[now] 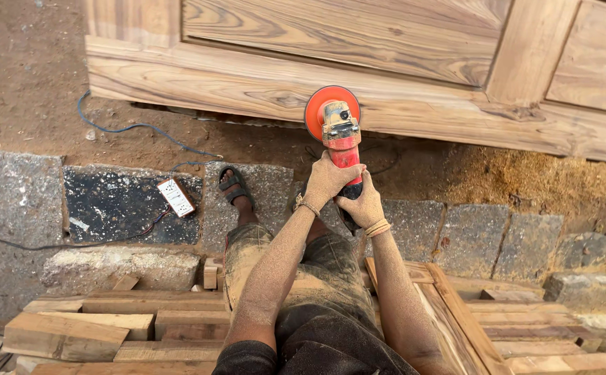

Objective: The person uses a handheld angle grinder with a sanding disc to smooth the surface of a large wooden door lying on the ground. The person moves the tool along the door's frame and panels, generating sawdust.

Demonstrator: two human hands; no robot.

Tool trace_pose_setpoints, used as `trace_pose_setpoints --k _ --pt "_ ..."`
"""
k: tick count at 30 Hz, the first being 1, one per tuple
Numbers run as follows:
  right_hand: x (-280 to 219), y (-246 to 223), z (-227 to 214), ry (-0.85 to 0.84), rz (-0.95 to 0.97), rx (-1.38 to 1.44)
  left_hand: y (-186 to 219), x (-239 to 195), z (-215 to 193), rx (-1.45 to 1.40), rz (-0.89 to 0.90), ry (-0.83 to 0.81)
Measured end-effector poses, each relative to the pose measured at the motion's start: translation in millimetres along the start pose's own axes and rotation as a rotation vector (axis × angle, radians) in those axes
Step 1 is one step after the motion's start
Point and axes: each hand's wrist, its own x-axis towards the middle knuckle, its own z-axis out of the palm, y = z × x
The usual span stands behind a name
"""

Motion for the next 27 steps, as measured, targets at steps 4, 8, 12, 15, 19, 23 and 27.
trace_pose_setpoints --k 4,8,12,15,19,23,27 --pt "-12 37 -45 0.049 0.081 0.065 19 -2 63 0.057 -0.008 -0.076" --pt "-27 83 -82 0.138 0.129 0.116 33 -6 131 0.062 0.105 -0.103" --pt "-35 138 -113 0.221 0.047 0.326 46 4 204 0.194 0.063 -0.200" --pt "-37 164 -135 0.297 0.063 0.423 59 12 255 0.237 0.049 -0.282" --pt "-36 176 -152 0.349 0.147 0.553 71 26 287 0.269 0.104 -0.335" --pt "-18 163 -139 0.302 0.124 0.717 74 37 268 0.245 0.053 -0.324" --pt "-1 122 -98 0.222 0.057 0.680 61 49 202 0.236 0.061 -0.254"
